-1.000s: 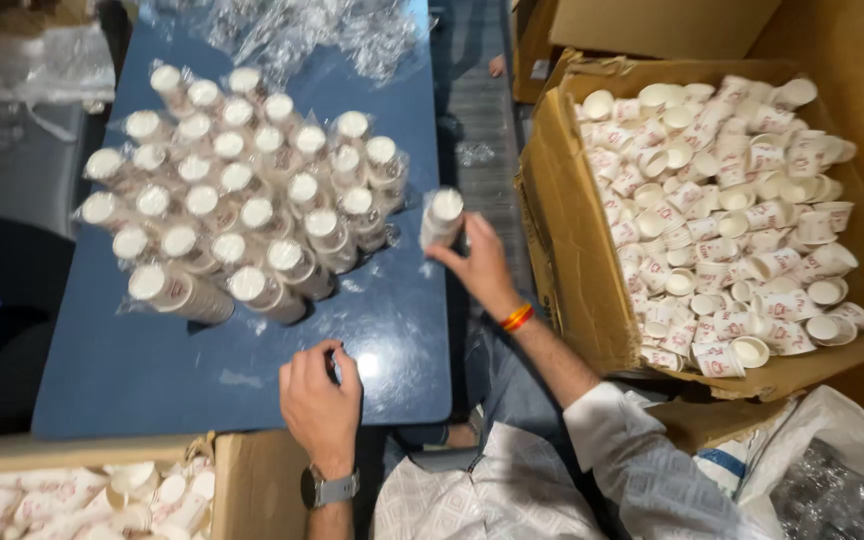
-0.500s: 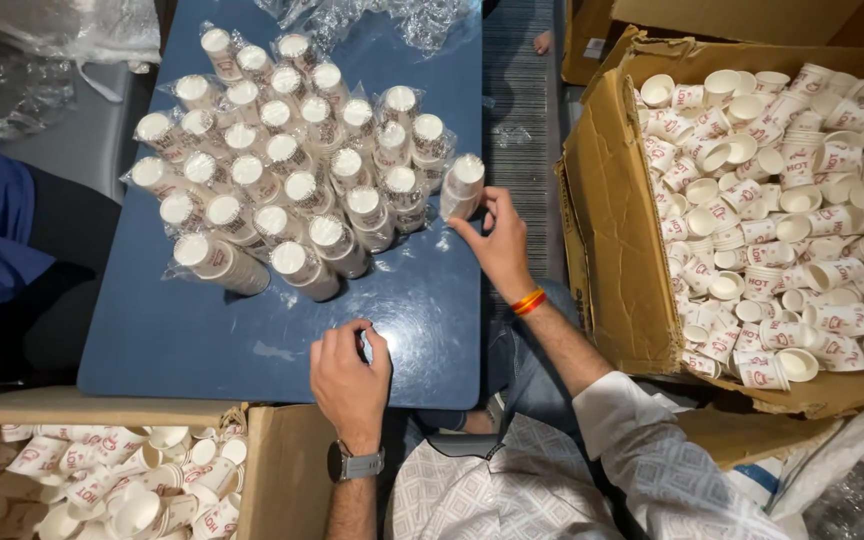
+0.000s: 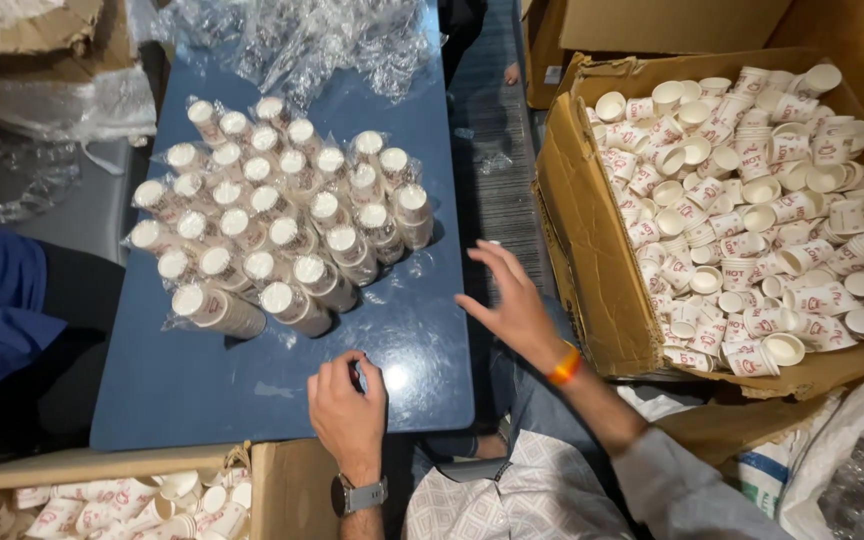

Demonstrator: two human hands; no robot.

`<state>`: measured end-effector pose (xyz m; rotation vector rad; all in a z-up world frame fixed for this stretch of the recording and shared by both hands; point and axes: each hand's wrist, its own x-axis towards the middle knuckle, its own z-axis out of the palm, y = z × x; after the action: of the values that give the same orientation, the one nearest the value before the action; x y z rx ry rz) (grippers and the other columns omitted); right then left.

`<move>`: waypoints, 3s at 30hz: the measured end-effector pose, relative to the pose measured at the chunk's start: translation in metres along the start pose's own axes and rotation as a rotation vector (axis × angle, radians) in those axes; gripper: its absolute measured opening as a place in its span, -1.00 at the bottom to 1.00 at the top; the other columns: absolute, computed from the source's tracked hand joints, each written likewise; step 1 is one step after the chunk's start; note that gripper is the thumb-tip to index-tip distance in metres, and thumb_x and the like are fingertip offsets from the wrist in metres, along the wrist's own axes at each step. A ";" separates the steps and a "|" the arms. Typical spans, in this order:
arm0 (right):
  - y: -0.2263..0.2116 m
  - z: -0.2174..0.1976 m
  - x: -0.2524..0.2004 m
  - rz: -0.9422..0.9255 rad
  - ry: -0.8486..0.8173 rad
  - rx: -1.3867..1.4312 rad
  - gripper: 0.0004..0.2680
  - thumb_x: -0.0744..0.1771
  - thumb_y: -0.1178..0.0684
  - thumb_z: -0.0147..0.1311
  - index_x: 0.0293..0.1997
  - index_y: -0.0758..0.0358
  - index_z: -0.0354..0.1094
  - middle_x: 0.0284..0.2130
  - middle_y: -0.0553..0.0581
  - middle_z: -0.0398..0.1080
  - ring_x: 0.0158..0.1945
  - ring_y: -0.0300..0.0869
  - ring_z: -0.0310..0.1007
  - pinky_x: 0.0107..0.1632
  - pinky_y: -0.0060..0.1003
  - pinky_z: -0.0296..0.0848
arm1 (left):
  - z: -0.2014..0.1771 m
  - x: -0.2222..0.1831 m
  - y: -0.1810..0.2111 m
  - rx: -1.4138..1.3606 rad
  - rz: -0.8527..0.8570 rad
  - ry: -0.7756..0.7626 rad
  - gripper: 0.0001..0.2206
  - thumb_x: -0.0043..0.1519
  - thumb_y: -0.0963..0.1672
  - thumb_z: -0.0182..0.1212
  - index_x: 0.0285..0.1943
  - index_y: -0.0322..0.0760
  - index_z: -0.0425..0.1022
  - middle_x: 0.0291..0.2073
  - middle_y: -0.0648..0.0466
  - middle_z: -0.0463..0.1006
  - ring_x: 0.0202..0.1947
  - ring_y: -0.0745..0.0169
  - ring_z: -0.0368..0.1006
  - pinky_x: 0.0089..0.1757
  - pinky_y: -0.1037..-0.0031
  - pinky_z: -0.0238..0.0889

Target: The person picks up paper cups from a cardboard box, places them into a plastic bag, and stacks them into organized rows on a table.

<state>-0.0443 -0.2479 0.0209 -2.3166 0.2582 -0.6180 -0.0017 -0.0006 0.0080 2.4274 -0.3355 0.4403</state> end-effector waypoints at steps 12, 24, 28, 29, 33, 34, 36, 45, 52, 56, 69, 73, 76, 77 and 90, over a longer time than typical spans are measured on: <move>0.199 -0.194 -0.119 0.733 -0.599 -0.701 -0.45 0.22 -0.07 0.35 0.31 0.17 0.17 -0.18 0.28 0.54 -0.05 0.13 0.55 0.01 -0.03 0.53 | 0.002 -0.003 0.001 0.034 -0.018 -0.010 -0.93 0.20 -0.14 0.26 -0.22 -0.20 0.60 -0.41 0.04 0.49 -0.31 -0.02 0.39 -0.24 0.21 0.27; 0.228 -0.180 -0.121 0.577 -0.535 -0.544 -0.70 0.20 0.03 0.38 -0.02 0.06 0.42 -0.26 0.23 0.54 -0.14 0.09 0.56 -0.04 -0.08 0.51 | 0.001 -0.005 -0.001 0.018 0.014 0.002 -0.93 0.20 -0.14 0.27 -0.22 -0.22 0.60 -0.40 0.04 0.49 -0.32 -0.02 0.38 -0.25 0.20 0.26; 0.231 -0.180 -0.126 0.565 -0.581 -0.512 -0.62 0.15 0.09 0.41 0.02 0.04 0.37 -0.27 0.24 0.52 -0.15 0.06 0.52 -0.06 -0.08 0.50 | 0.000 -0.006 -0.001 0.015 0.016 0.025 -0.93 0.21 -0.14 0.27 -0.22 -0.21 0.59 -0.40 0.03 0.48 -0.31 -0.02 0.38 -0.24 0.20 0.26; 0.230 -0.180 -0.125 0.578 -0.579 -0.527 -0.63 0.16 0.11 0.39 0.03 0.04 0.38 -0.29 0.24 0.53 -0.15 0.04 0.53 -0.05 -0.09 0.50 | 0.000 -0.006 -0.001 0.009 0.023 0.018 -0.93 0.20 -0.14 0.27 -0.21 -0.22 0.60 -0.40 0.03 0.48 -0.32 -0.02 0.38 -0.24 0.20 0.26; 0.200 -0.186 -0.120 0.600 -0.395 -0.528 -0.66 0.18 0.16 0.32 0.04 0.08 0.43 -0.28 0.26 0.53 -0.16 0.05 0.55 -0.04 -0.08 0.49 | -0.003 -0.006 0.000 -0.003 0.027 0.001 -0.92 0.19 -0.15 0.28 -0.21 -0.23 0.60 -0.40 0.02 0.48 -0.31 -0.03 0.38 -0.24 0.20 0.26; 0.181 -0.190 -0.117 0.598 -0.399 -0.529 -0.66 0.18 0.16 0.32 0.04 0.08 0.43 -0.28 0.26 0.53 -0.16 0.05 0.55 -0.04 -0.08 0.49 | -0.003 -0.006 0.000 -0.001 0.023 0.001 -0.92 0.19 -0.15 0.28 -0.21 -0.23 0.60 -0.40 0.02 0.48 -0.31 -0.03 0.38 -0.24 0.20 0.26; 0.145 -0.194 -0.108 0.587 -0.099 -0.510 -0.66 0.22 0.17 0.29 0.11 0.19 0.42 -0.25 0.31 0.46 -0.19 0.11 0.51 -0.08 -0.03 0.46 | -0.003 -0.007 -0.001 -0.021 0.031 0.017 -0.91 0.18 -0.15 0.27 -0.19 -0.23 0.61 -0.39 0.02 0.49 -0.28 -0.02 0.39 -0.22 0.21 0.28; 0.005 -0.098 -0.081 0.285 0.094 0.368 -0.67 0.31 0.30 0.19 0.22 0.32 0.31 -0.08 0.20 0.47 -0.08 -0.23 0.48 -0.03 -0.36 0.47 | -0.050 -0.023 0.022 -0.760 -0.030 -0.458 -0.44 0.06 -0.15 0.47 0.27 -0.21 0.38 0.16 -0.03 0.36 -0.06 0.14 0.44 -0.15 0.36 0.42; -0.012 0.058 -0.088 0.590 -0.332 1.104 -0.71 0.35 0.24 0.05 0.24 0.40 0.26 -0.07 0.15 0.48 -0.07 -0.23 0.54 -0.04 -0.40 0.53 | -0.036 -0.064 0.027 -0.583 0.275 -0.321 -0.47 0.11 -0.21 0.40 0.31 -0.21 0.40 0.42 -0.17 0.20 0.29 -0.16 0.33 0.18 0.24 0.33; -0.031 0.088 -0.080 0.470 -0.362 0.955 -0.71 0.37 0.21 0.07 0.25 0.40 0.27 -0.10 0.15 0.48 -0.10 -0.27 0.50 -0.11 -0.43 0.52 | -0.038 -0.059 -0.003 -0.599 0.125 -0.161 -0.61 0.22 -0.21 0.30 0.25 -0.19 0.46 0.29 -0.08 0.43 0.20 -0.11 0.48 0.12 0.29 0.41; -0.085 0.071 -0.076 -0.311 -0.263 -0.244 -0.67 0.34 -0.04 0.10 0.15 0.35 0.27 0.26 0.36 0.30 0.42 0.39 0.04 0.28 0.21 0.10 | -0.045 -0.050 -0.027 -1.605 -0.589 -0.249 -0.63 0.31 -0.19 0.11 0.28 -0.31 0.17 -0.06 0.04 0.45 -0.04 0.17 0.47 -0.09 0.29 0.47; -0.081 0.033 -0.073 -0.198 -0.227 -0.191 -0.53 0.27 -0.07 0.22 0.22 0.41 0.22 0.24 0.45 0.24 0.40 0.43 0.00 0.27 0.21 0.09 | -0.036 -0.042 -0.006 -1.413 -0.304 -0.226 -0.59 0.33 -0.21 0.22 0.32 -0.31 0.19 0.11 -0.09 0.51 0.17 0.11 0.39 0.16 0.37 0.31; -0.050 -0.025 -0.070 -0.102 -0.121 -0.071 -0.49 0.24 -0.03 0.28 0.25 0.43 0.19 0.25 0.44 0.23 0.43 0.41 -0.01 0.30 0.12 0.14 | -0.025 -0.032 0.012 -1.141 0.023 -0.239 -0.57 0.26 -0.23 0.34 0.20 -0.33 0.18 0.20 -0.16 0.56 0.47 -0.04 0.26 0.31 0.31 0.17; -0.036 -0.052 -0.064 -0.097 0.005 -0.194 -0.57 0.26 0.02 0.27 0.20 0.37 0.24 0.20 0.41 0.29 0.39 0.34 0.12 0.32 0.09 0.21 | -0.015 -0.030 0.016 -1.044 -0.002 -0.273 -0.58 0.22 -0.23 0.36 0.17 -0.34 0.21 0.18 -0.16 0.58 0.47 -0.08 0.23 0.27 0.28 0.18; 0.216 -0.182 -0.124 0.674 -0.632 -0.585 -0.52 0.21 -0.03 0.31 0.27 -0.01 0.27 -0.07 0.25 0.55 0.05 0.08 0.56 0.09 -0.10 0.52 | 0.010 -0.038 0.015 -0.567 -0.119 -0.294 -0.60 0.24 -0.12 0.26 0.24 -0.37 0.36 0.17 -0.16 0.55 0.22 -0.13 0.48 0.13 0.25 0.33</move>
<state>-0.2444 -0.4694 -0.0576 -2.5848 0.9479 0.5921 -0.0394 -0.0130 -0.0062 1.9345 -0.3779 -0.0689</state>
